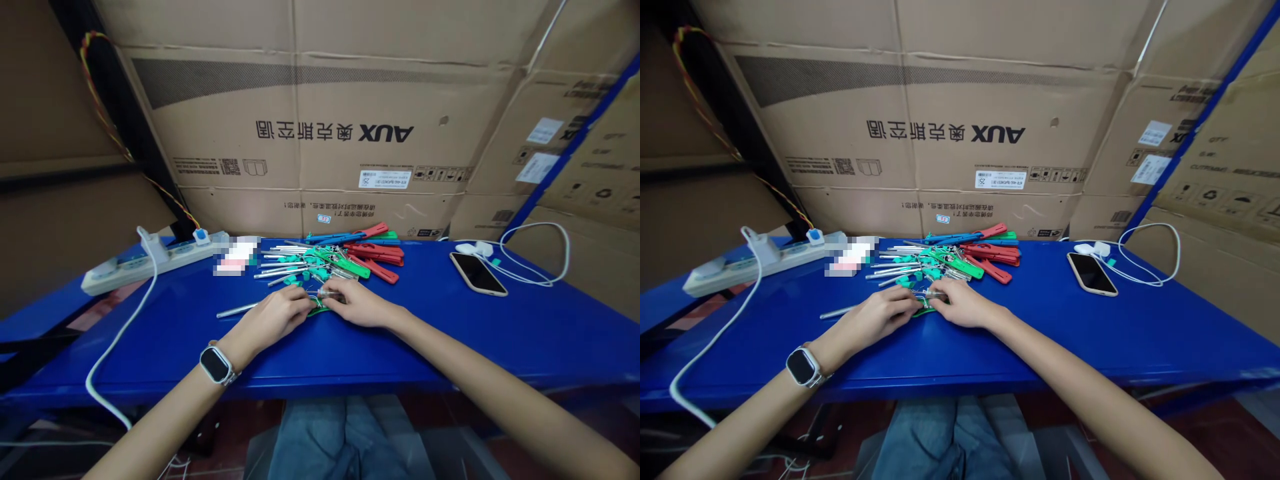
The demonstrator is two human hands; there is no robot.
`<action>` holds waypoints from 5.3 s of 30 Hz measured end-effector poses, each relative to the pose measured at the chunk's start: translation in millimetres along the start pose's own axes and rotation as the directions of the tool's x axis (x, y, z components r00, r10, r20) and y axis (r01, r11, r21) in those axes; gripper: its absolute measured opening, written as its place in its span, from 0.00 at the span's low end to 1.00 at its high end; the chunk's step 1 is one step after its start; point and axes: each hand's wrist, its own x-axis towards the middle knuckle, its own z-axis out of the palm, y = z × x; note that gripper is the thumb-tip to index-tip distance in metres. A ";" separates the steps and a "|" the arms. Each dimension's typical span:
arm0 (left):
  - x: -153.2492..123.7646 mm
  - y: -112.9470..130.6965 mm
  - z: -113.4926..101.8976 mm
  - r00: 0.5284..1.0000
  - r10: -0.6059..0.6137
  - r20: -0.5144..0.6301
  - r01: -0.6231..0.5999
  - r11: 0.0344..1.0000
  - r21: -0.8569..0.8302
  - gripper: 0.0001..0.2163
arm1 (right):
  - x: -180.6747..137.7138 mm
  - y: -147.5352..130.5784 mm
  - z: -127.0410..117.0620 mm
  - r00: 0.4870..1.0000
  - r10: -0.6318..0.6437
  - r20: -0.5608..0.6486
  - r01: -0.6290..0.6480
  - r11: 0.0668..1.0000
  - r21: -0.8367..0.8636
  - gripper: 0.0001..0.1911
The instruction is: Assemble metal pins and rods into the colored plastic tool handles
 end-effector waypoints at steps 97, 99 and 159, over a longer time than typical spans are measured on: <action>12.5 6.6 1.0 0.992 -0.116 0.042 0.121 0.984 -0.129 0.14 | -32.1 7.2 -13.2 0.998 -0.033 -0.062 0.004 0.907 -0.422 0.14; 11.8 7.1 0.7 0.991 -0.131 0.040 0.135 0.982 -0.132 0.15 | -31.7 6.5 -14.0 0.998 -0.029 -0.056 0.002 0.900 -0.436 0.14; -10.5 -19.9 -9.3 0.987 -0.159 0.027 0.161 0.976 -0.146 0.11 | 21.8 -10.4 -6.6 0.997 0.036 0.071 -0.022 0.982 -0.189 0.07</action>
